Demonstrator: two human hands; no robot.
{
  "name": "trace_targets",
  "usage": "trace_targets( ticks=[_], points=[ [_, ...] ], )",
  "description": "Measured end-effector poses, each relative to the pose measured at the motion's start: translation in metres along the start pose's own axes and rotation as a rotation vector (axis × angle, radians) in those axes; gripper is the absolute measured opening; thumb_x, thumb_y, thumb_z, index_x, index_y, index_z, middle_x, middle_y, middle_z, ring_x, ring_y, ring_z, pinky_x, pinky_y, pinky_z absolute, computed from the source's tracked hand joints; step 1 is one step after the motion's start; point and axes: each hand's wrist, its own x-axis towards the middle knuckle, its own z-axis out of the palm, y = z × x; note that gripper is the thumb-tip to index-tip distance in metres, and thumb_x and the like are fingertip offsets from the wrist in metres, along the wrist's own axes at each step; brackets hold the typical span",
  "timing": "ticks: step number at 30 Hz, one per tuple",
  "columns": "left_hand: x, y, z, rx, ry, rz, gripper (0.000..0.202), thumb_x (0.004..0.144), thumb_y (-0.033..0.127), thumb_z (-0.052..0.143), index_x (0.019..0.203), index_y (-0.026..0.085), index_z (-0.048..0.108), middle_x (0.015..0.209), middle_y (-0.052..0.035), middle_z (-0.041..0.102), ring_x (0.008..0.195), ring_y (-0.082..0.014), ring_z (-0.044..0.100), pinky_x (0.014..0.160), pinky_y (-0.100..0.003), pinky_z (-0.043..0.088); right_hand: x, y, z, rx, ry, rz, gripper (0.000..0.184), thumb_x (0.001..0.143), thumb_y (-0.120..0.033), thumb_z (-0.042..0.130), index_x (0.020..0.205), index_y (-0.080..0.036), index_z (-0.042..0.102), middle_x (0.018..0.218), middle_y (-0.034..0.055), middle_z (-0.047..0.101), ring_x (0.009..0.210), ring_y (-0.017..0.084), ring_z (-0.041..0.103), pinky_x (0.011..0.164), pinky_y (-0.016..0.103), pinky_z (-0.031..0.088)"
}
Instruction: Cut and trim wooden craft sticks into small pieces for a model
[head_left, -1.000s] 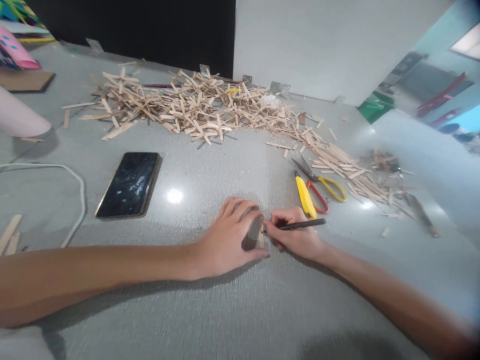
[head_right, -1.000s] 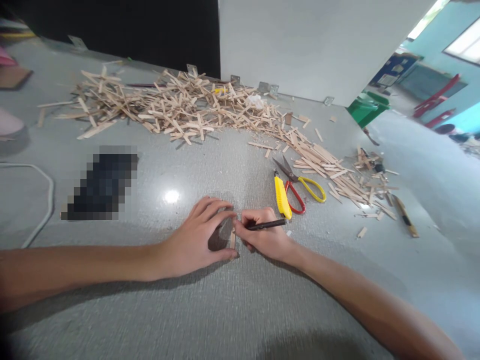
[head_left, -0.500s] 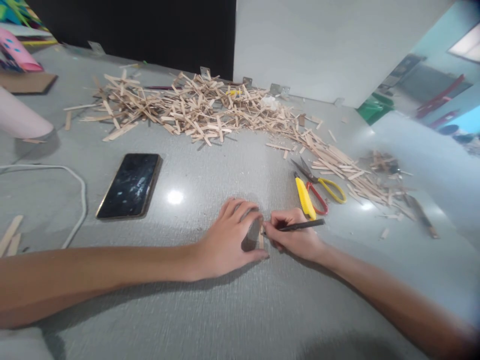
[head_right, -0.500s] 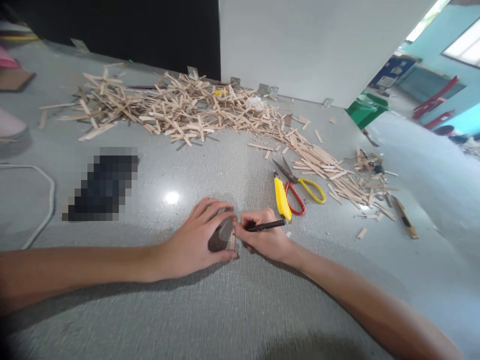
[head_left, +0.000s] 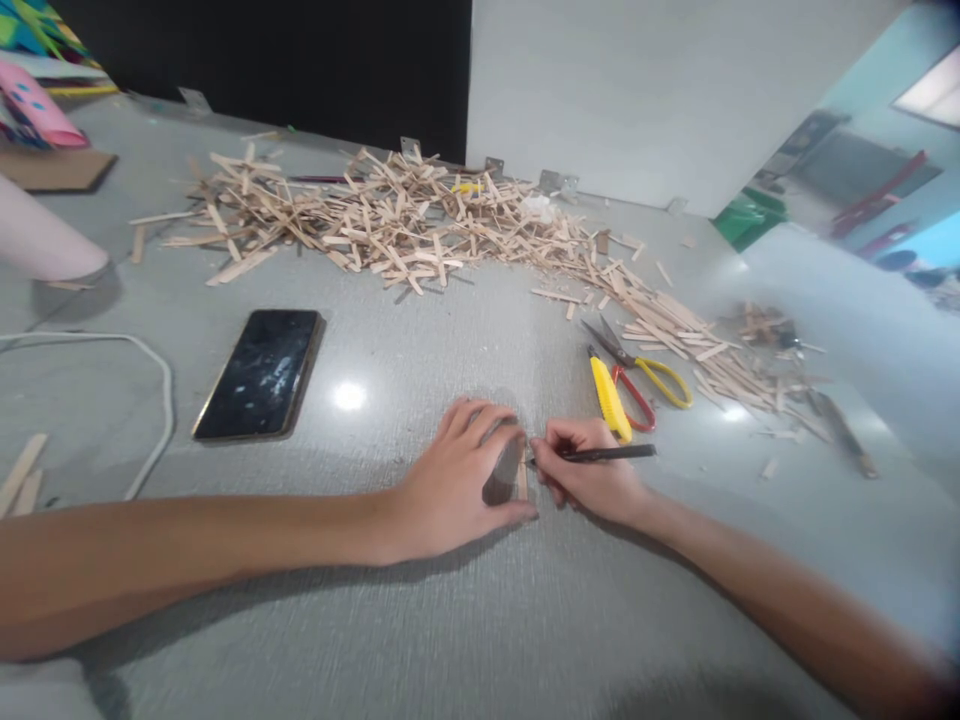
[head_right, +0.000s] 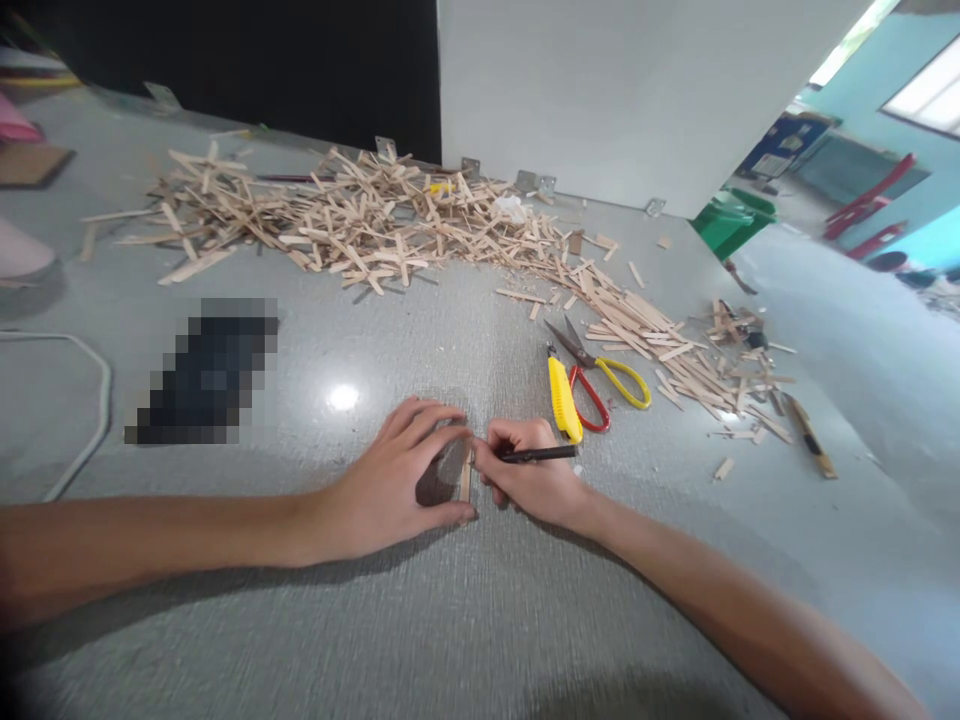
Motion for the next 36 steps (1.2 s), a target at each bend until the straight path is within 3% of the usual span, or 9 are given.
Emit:
trace_targets(
  ticks=[36],
  points=[
    [-0.0005,0.0006,-0.0019,-0.043,0.007,-0.012,0.070,0.081,0.063,0.084,0.132,0.020,0.061,0.142,-0.0151,0.058,0.138,-0.0414,0.046,0.114,-0.063,0.044,0.0013,-0.0058,0.0000,-0.024,-0.007,-0.054,0.044,0.097,-0.037,0.068,0.060,-0.021,0.050,0.043,-0.0060,0.054,0.033,0.006,0.045,0.035,0.018,0.033]
  ],
)
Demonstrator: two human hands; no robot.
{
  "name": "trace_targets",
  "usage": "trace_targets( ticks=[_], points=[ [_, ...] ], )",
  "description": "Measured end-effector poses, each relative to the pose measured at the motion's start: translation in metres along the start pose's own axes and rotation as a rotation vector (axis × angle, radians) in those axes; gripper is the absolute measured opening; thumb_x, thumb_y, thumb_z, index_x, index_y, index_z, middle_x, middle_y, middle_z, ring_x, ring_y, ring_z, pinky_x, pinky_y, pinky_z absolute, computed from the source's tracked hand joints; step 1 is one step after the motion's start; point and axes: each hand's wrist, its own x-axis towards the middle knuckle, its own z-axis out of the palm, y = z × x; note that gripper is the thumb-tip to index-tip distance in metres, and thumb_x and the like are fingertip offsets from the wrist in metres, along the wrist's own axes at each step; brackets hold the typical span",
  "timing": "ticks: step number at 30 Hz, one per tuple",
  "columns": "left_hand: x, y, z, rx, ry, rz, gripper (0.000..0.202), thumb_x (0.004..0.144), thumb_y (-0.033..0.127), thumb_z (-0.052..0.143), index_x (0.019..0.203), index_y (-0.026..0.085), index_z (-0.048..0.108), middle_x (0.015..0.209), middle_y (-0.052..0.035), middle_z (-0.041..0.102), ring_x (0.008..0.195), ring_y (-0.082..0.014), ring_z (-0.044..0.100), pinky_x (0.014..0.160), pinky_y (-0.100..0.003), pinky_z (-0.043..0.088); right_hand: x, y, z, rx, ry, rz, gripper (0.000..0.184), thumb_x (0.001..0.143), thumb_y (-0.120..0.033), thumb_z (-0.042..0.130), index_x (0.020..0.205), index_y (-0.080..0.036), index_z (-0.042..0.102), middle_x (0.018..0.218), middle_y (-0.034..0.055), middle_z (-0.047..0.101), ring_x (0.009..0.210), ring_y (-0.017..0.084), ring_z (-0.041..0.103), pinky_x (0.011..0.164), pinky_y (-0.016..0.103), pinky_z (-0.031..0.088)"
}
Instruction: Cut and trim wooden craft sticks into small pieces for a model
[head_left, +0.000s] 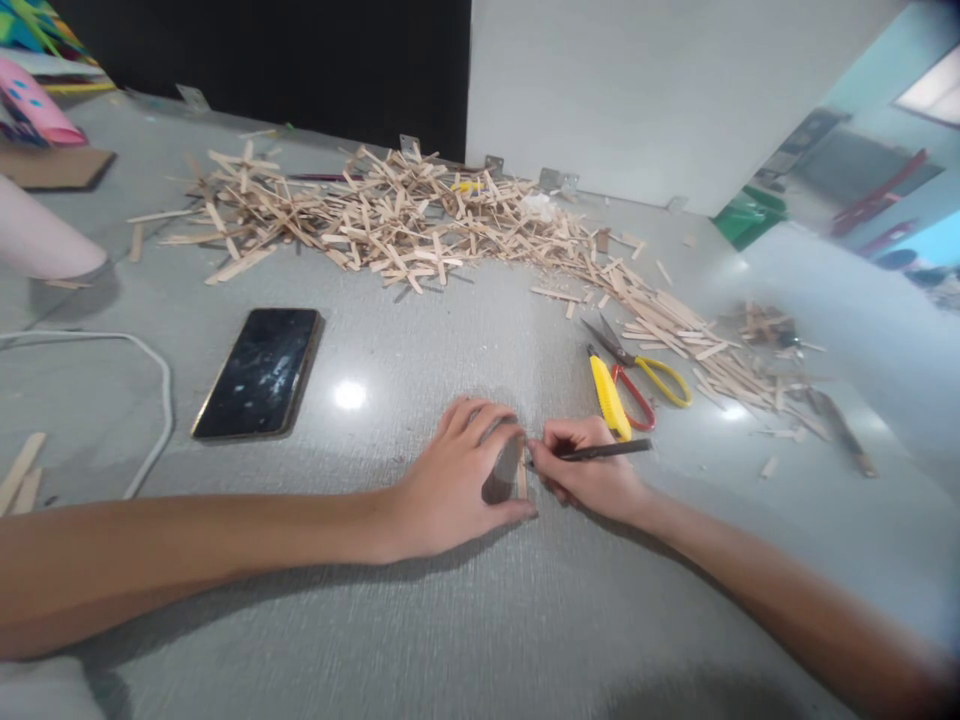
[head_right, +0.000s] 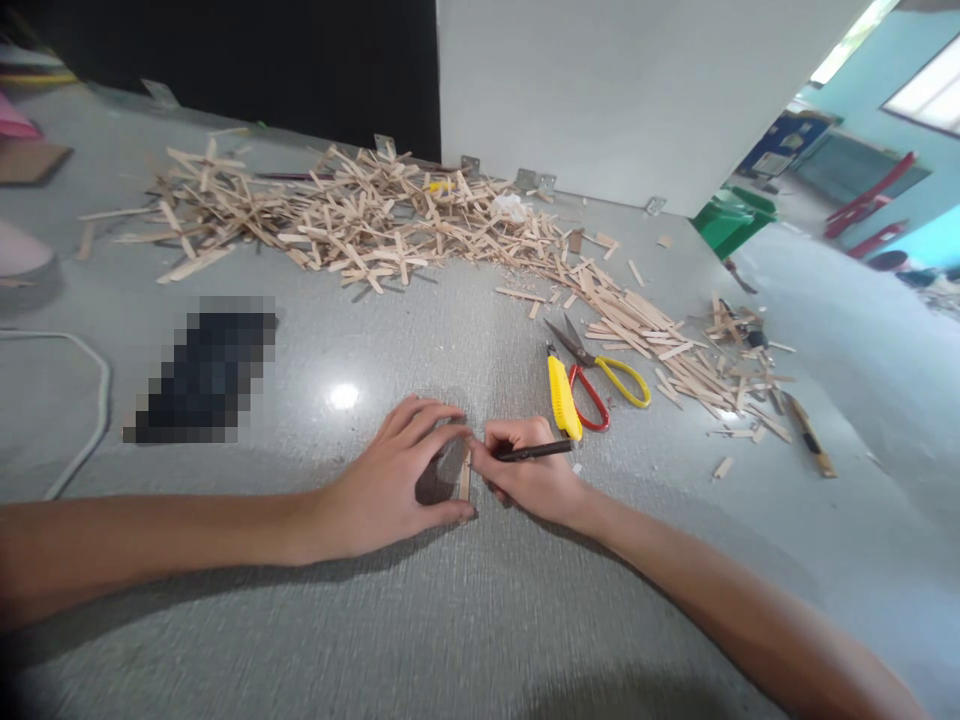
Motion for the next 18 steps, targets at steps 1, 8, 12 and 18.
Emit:
trace_targets(
  ticks=[1,8,12,18],
  points=[
    [0.0000,-0.0002,0.0001,-0.004,0.002,-0.001,0.070,0.081,0.063,0.084,0.132,0.021,0.061,0.142,-0.0148,0.058,0.138,-0.0415,0.046,0.114,-0.063,0.044,0.0001,-0.0004,0.0000,0.001,-0.001,0.001,0.045,0.097,-0.038,0.069,0.060,-0.022,0.050,0.043,-0.0059,0.053,0.033,0.006,0.045,0.035,0.018,0.033],
    [-0.0003,-0.0014,0.0025,0.005,0.010,0.009,0.072,0.082,0.065,0.082,0.134,0.021,0.060,0.144,-0.0147,0.057,0.140,-0.0414,0.045,0.115,-0.063,0.043,0.0009,-0.0006,-0.0010,-0.002,-0.009,0.002,0.045,0.096,-0.039,0.069,0.059,-0.022,0.049,0.042,-0.0059,0.053,0.034,0.006,0.044,0.036,0.018,0.032],
    [-0.0008,-0.0016,0.0029,0.011,-0.003,0.003,0.074,0.083,0.066,0.081,0.135,0.019,0.059,0.145,-0.0152,0.056,0.139,-0.0409,0.044,0.115,-0.063,0.043,0.0002,0.0001,-0.0015,-0.021,-0.011,-0.011,0.045,0.097,-0.038,0.068,0.059,-0.022,0.048,0.043,-0.0056,0.053,0.034,0.007,0.044,0.037,0.019,0.033],
    [-0.0007,-0.0027,0.0029,-0.009,0.009,0.000,0.074,0.082,0.066,0.082,0.136,0.022,0.059,0.145,-0.0146,0.056,0.140,-0.0415,0.044,0.115,-0.064,0.043,0.0005,-0.0001,-0.0018,-0.055,-0.015,-0.034,0.048,0.098,-0.040,0.069,0.058,-0.022,0.048,0.043,-0.0057,0.053,0.035,0.007,0.044,0.038,0.020,0.032]
  ],
)
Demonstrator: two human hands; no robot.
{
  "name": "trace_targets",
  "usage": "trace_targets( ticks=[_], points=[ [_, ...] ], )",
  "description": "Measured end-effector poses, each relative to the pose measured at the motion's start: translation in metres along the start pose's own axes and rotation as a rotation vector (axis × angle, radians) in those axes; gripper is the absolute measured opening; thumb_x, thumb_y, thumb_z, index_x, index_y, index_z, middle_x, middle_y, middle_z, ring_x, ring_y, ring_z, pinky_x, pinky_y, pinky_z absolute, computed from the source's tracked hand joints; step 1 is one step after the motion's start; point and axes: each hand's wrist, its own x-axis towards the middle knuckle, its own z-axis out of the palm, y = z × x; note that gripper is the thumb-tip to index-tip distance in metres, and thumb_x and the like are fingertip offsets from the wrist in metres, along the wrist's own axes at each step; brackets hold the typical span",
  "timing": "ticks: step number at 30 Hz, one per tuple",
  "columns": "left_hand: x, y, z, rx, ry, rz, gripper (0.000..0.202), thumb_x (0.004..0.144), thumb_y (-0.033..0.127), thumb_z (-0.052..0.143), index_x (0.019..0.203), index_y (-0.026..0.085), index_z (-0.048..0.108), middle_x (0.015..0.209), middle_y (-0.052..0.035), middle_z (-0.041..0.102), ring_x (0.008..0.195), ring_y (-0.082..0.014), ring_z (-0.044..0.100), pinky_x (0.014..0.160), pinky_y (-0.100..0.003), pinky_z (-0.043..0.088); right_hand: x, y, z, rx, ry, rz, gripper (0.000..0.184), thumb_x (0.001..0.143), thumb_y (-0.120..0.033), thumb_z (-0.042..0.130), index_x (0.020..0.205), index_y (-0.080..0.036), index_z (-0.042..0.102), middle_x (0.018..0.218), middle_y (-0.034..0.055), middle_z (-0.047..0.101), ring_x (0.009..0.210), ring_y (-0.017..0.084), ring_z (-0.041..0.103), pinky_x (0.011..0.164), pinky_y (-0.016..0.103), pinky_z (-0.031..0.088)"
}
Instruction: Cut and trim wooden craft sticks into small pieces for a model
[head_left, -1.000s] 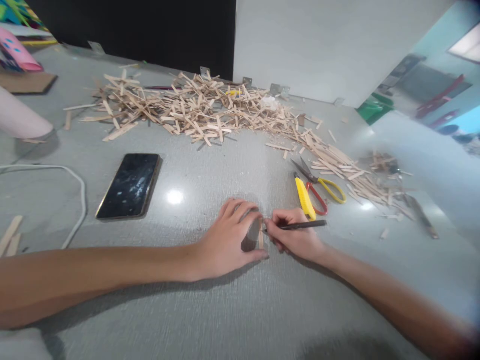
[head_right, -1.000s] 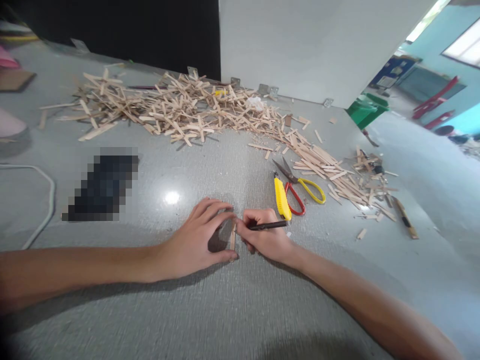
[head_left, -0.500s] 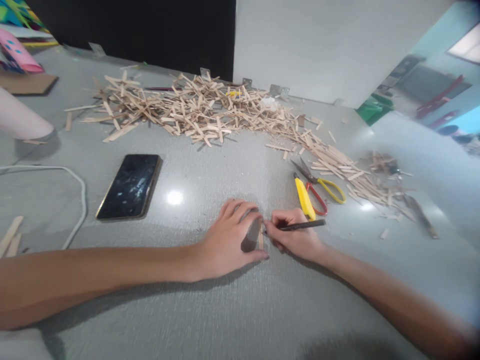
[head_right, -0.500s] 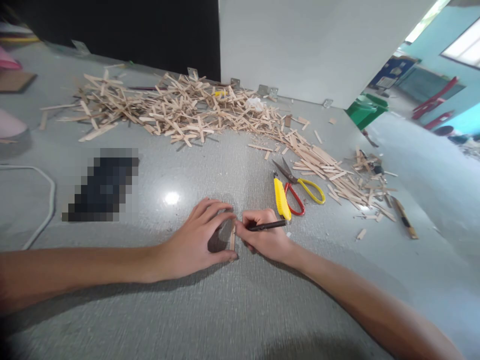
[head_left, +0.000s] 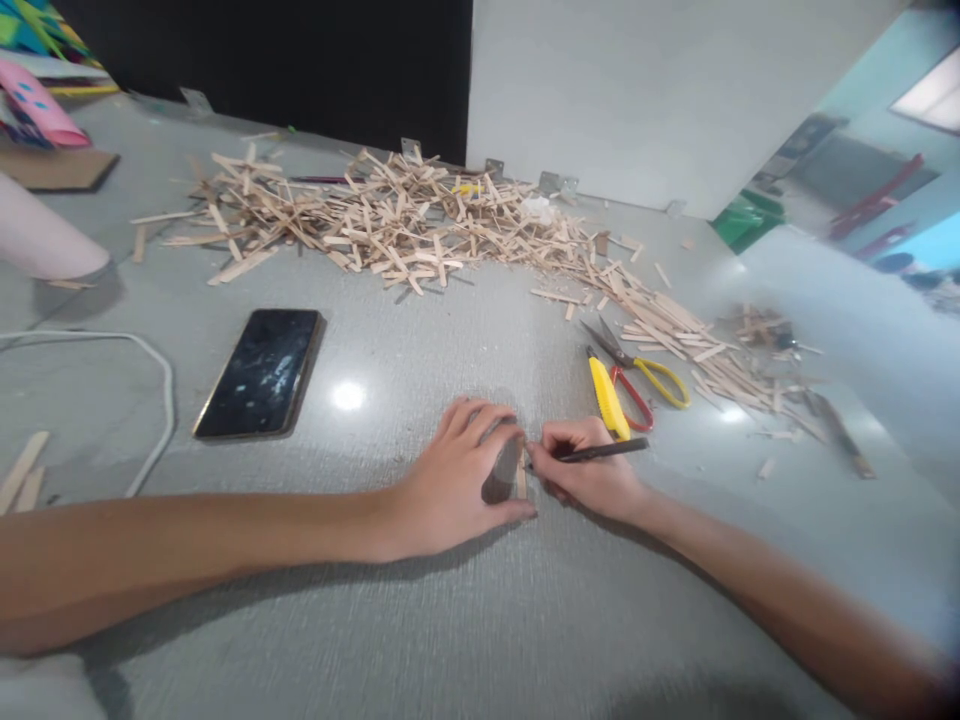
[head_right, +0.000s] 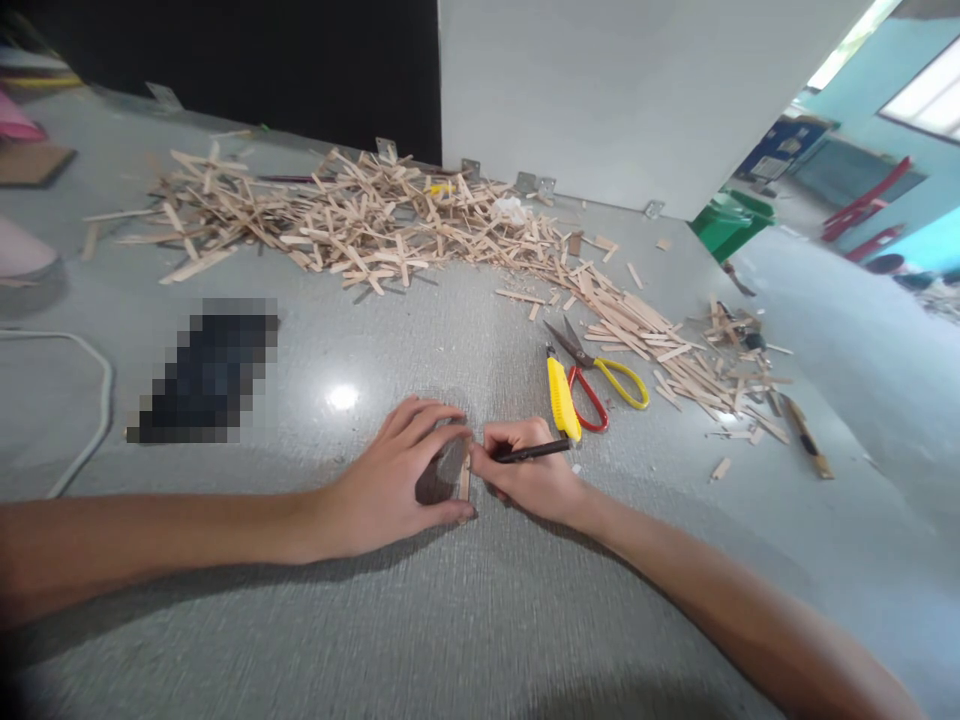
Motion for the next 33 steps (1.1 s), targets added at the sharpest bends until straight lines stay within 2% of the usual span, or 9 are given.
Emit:
trace_targets(
  ticks=[17,25,33],
  points=[
    [-0.0001,0.0001,-0.0005,0.011,-0.011,-0.001,0.075,0.082,0.068,0.081,0.136,0.020,0.059,0.145,-0.0152,0.056,0.141,-0.0414,0.044,0.116,-0.063,0.043,0.0008,0.0030,-0.0001,-0.032,0.002,-0.041,0.046,0.097,-0.032,0.066,0.057,-0.021,0.048,0.043,-0.0060,0.052,0.037,0.007,0.044,0.040,0.019,0.032],
    [-0.0002,0.0001,0.0000,0.017,-0.006,0.011,0.074,0.083,0.065,0.082,0.135,0.018,0.060,0.144,-0.0157,0.056,0.139,-0.0402,0.044,0.116,-0.060,0.042,-0.0008,0.0075,0.0017,0.016,-0.017,-0.025,0.042,0.101,-0.036,0.064,0.064,-0.021,0.050,0.047,-0.0051,0.056,0.037,0.008,0.052,0.039,0.018,0.038],
    [-0.0012,-0.0014,0.0012,0.020,-0.003,0.020,0.073,0.083,0.064,0.082,0.135,0.017,0.059,0.143,-0.0152,0.056,0.138,-0.0392,0.044,0.116,-0.058,0.042,-0.0005,0.0066,0.0026,0.034,-0.011,-0.036,0.043,0.101,-0.035,0.063,0.064,-0.022,0.048,0.047,-0.0063,0.055,0.036,0.007,0.049,0.038,0.018,0.036]
  ],
)
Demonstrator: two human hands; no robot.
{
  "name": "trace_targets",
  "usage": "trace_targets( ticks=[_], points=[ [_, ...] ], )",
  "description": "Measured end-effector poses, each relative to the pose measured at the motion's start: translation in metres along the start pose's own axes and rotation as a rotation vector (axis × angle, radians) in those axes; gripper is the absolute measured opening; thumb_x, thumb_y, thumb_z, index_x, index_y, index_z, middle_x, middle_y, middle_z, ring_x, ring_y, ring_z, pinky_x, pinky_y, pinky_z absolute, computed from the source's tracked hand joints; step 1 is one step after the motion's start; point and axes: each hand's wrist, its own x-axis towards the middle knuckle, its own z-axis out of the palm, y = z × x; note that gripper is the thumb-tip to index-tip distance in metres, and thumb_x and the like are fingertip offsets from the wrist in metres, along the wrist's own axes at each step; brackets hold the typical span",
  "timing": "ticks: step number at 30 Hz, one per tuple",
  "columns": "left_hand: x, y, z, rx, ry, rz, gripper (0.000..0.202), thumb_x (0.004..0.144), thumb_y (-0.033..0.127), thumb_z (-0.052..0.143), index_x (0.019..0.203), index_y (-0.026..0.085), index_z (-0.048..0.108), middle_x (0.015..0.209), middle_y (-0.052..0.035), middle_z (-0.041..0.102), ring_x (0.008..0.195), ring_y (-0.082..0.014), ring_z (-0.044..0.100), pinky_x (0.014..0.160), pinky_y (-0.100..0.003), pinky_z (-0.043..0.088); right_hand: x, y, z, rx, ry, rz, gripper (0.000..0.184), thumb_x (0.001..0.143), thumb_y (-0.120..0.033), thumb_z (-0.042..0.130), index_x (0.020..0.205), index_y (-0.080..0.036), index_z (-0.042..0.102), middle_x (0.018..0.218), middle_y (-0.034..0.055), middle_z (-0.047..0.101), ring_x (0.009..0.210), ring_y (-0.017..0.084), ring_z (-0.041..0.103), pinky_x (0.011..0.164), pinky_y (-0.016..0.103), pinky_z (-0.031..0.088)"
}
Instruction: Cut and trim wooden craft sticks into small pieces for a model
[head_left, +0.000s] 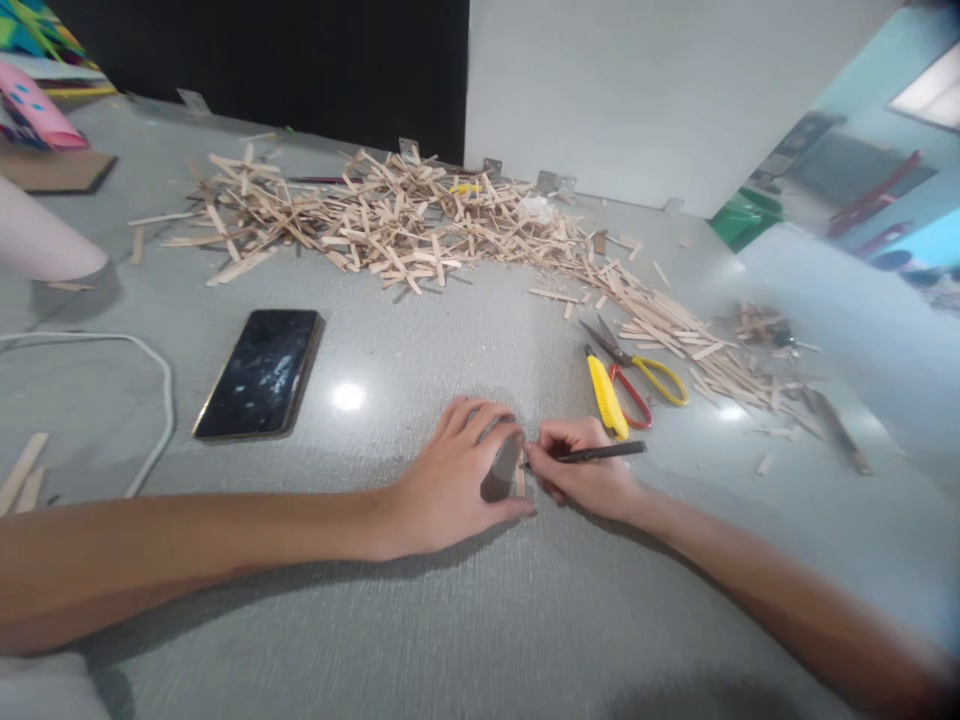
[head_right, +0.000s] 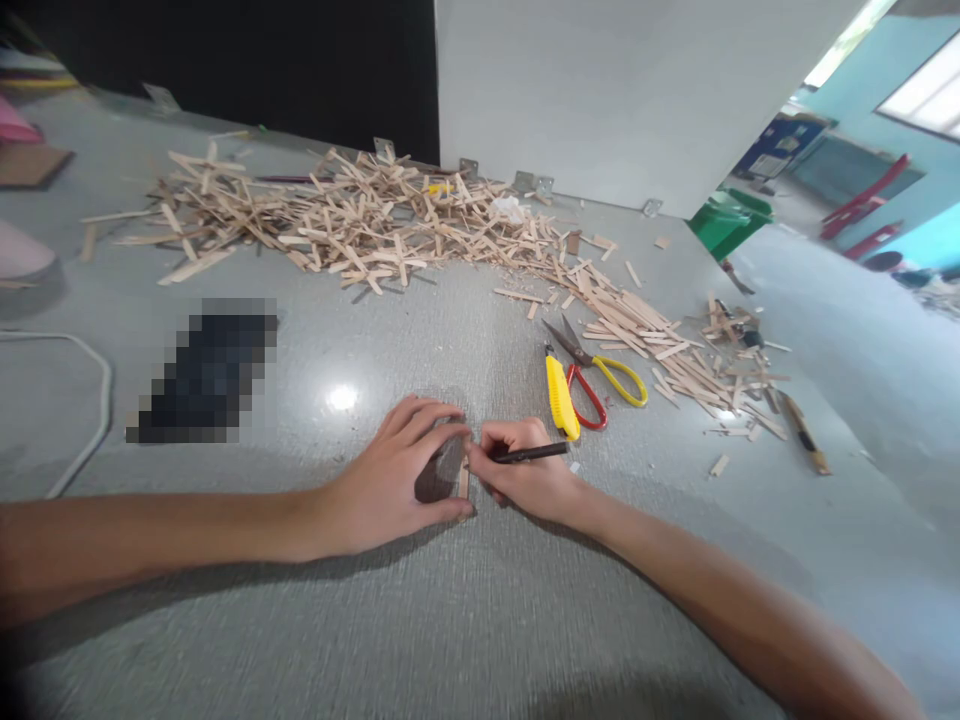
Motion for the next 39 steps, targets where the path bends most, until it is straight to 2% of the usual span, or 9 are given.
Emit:
trace_targets(
  ticks=[9,15,39],
  points=[
    [0.0020,0.0001,-0.0004,0.021,-0.012,0.004,0.075,0.084,0.064,0.081,0.136,0.016,0.059,0.142,-0.0157,0.055,0.137,-0.0387,0.043,0.117,-0.058,0.041,0.0008,-0.0012,-0.0008,-0.065,0.007,-0.029,0.043,0.099,-0.031,0.065,0.060,-0.021,0.048,0.044,-0.0059,0.052,0.037,0.007,0.045,0.039,0.018,0.032],
    [0.0012,0.0005,-0.0008,0.011,-0.012,-0.003,0.074,0.083,0.064,0.082,0.135,0.018,0.058,0.143,-0.0156,0.055,0.137,-0.0394,0.044,0.115,-0.060,0.043,0.0012,-0.0017,-0.0011,-0.085,0.009,-0.048,0.042,0.097,-0.028,0.064,0.059,-0.021,0.047,0.044,-0.0062,0.051,0.038,0.007,0.044,0.040,0.018,0.031],
    [-0.0005,0.0002,-0.0009,-0.010,-0.009,-0.013,0.075,0.083,0.066,0.081,0.137,0.019,0.058,0.144,-0.0142,0.055,0.138,-0.0389,0.043,0.116,-0.059,0.043,0.0016,-0.0072,-0.0026,-0.092,-0.010,-0.036,0.042,0.097,-0.027,0.062,0.058,-0.021,0.048,0.043,-0.0052,0.054,0.037,0.007,0.046,0.041,0.019,0.035]
  ],
)
